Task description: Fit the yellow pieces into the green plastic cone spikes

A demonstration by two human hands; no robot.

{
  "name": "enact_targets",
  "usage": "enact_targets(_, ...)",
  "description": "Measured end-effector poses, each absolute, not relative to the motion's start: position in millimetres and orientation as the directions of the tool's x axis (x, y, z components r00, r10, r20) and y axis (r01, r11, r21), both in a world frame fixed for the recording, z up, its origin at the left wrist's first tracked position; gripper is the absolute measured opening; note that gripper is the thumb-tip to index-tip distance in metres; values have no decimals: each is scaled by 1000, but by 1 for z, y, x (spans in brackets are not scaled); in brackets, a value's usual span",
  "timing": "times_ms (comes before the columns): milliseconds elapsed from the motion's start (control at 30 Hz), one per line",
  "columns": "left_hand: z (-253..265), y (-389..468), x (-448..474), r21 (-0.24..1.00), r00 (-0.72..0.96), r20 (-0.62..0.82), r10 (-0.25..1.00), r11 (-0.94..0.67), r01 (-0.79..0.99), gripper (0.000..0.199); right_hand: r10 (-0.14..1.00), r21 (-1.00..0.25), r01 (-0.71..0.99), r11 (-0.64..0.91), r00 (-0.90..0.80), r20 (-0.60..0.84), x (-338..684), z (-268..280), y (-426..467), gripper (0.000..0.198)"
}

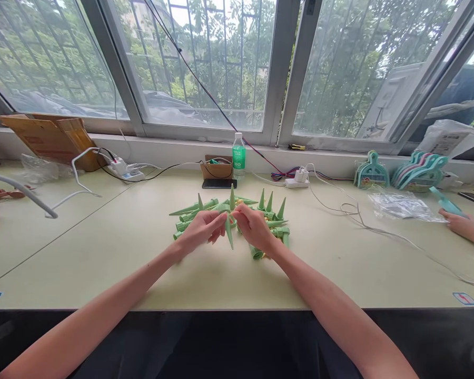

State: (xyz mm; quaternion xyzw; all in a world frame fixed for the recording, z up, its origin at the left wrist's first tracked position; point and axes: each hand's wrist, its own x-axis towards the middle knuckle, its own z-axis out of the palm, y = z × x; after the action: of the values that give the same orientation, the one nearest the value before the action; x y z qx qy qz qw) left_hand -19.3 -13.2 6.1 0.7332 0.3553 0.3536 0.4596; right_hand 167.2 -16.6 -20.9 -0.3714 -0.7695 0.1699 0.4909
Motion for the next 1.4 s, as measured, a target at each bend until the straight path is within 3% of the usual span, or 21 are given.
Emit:
enact_targets(233, -6, -9, -18, 830, 404, 377, 833, -498, 253, 34, 755, -608, 468, 641, -247, 607, 164, -17, -19, 39)
enact_targets(467, -12, -5, -19, 691, 432, 501, 750, -647, 322, 19, 775, -607, 494, 622, -277, 569, 163, -15, -20, 43)
enact_targets(667, -10, -8, -18, 626, 413, 557, 720, -691, 361, 21, 769, -613, 476, 631, -274, 578, 162, -15, -19, 44)
enact_targets(967, -5, -15, -17, 796, 343, 496, 798, -575, 188, 29, 779, -693, 358, 626, -261, 570, 162, -14, -22, 40)
enact_targets(1200, 1, -14, -14, 893, 250, 419, 873, -445, 59, 16, 761, -662, 377, 648, -274, 589, 162, -14, -23, 38)
enact_targets(1300, 2, -11, -14, 919, 216, 377, 901, -393, 36, 26, 748, -644, 383, 662, -272, 606, 162, -14, -23, 37)
enact_targets(1400, 2, -9, -16, 941, 231, 312, 922, -333, 58, 48, 746, -638, 390, 663, -274, 607, 162, -14, -22, 36)
